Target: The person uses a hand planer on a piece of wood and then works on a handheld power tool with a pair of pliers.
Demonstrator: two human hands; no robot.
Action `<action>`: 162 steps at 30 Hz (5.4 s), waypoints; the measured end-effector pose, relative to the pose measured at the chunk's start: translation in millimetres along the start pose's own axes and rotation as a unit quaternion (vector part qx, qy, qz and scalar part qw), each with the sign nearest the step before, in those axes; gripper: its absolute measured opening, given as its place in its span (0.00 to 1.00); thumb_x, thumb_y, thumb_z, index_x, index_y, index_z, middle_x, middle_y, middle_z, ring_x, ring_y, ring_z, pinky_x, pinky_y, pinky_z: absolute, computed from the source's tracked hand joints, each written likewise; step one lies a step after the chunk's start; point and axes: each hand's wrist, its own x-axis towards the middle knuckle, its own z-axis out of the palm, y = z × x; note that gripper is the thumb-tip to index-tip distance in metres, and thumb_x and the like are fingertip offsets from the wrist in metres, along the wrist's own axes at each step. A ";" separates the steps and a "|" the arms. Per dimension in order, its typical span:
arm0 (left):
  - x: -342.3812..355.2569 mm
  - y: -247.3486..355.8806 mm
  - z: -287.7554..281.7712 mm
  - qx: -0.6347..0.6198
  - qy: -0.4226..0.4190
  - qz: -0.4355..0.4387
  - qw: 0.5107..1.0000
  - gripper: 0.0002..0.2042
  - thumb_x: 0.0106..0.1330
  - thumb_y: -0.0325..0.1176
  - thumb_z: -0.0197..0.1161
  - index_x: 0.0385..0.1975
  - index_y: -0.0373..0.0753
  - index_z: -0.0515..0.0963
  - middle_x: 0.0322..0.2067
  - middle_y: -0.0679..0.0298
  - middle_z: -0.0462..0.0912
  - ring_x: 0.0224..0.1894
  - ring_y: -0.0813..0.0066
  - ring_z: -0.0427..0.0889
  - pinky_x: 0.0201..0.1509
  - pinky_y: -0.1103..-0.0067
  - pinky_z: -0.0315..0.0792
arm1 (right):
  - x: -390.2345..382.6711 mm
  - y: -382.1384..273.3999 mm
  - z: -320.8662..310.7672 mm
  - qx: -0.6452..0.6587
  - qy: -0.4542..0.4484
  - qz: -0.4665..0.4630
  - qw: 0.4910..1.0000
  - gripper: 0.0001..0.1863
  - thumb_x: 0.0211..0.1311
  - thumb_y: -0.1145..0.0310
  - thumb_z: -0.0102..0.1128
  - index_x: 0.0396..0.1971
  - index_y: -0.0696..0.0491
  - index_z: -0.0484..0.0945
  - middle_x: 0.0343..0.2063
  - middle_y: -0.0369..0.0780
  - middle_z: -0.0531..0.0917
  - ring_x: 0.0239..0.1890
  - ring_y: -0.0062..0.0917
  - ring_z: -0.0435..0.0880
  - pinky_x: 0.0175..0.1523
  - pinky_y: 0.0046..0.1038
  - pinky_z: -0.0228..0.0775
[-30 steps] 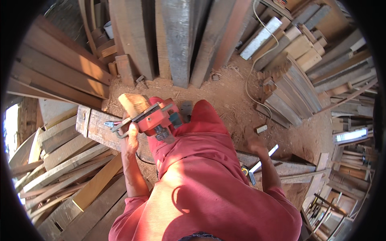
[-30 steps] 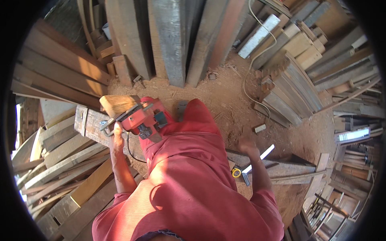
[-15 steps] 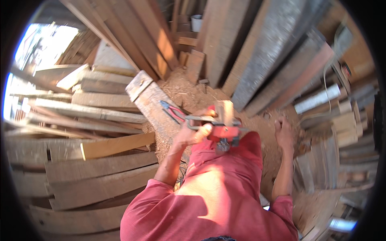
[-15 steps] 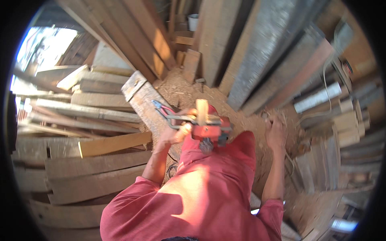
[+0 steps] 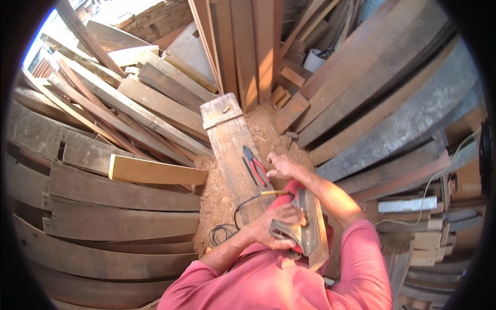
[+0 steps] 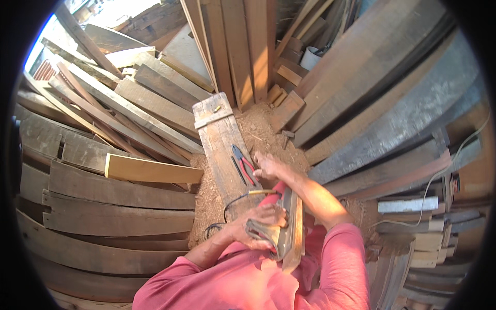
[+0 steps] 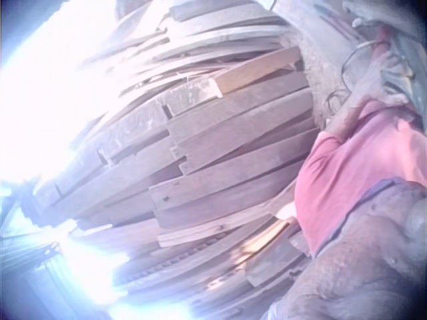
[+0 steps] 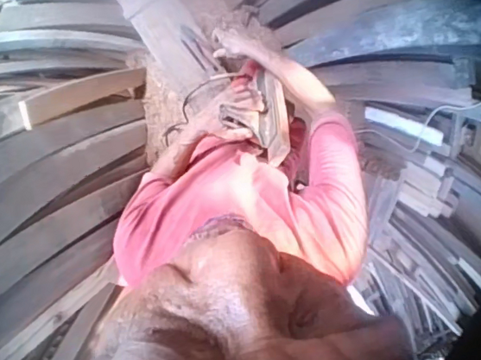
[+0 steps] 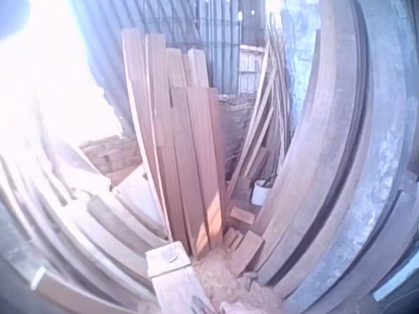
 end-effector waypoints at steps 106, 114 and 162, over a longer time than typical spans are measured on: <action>50.7 -6.8 1.2 -0.093 0.056 -0.224 0.968 0.19 0.77 0.45 0.55 0.52 0.32 0.77 0.36 0.63 0.79 0.41 0.74 0.74 0.47 0.73 0.73 | -333.6 -174.8 37.9 0.671 0.088 -0.142 0.723 0.09 0.72 0.74 0.53 0.44 0.62 0.78 0.38 0.39 0.80 0.40 0.24 0.78 0.48 0.31 0.73; 51.5 2.6 9.9 -0.094 0.121 -0.228 0.962 0.17 0.76 0.40 0.56 0.52 0.31 0.79 0.37 0.63 0.82 0.40 0.76 0.77 0.45 0.75 0.74 | -260.3 -191.7 74.7 0.411 0.241 -0.198 0.856 0.14 0.75 0.70 0.50 0.53 0.60 0.76 0.44 0.42 0.77 0.36 0.23 0.80 0.46 0.28 0.74; 22.0 29.6 31.8 -0.073 0.064 -0.234 0.968 0.18 0.72 0.44 0.61 0.49 0.34 0.75 0.41 0.56 0.77 0.41 0.68 0.77 0.41 0.70 0.72 | -266.0 -203.0 84.0 0.650 0.184 -0.053 0.736 0.22 0.79 0.52 0.44 0.43 0.61 0.67 0.28 0.40 0.74 0.24 0.23 0.80 0.31 0.30 0.74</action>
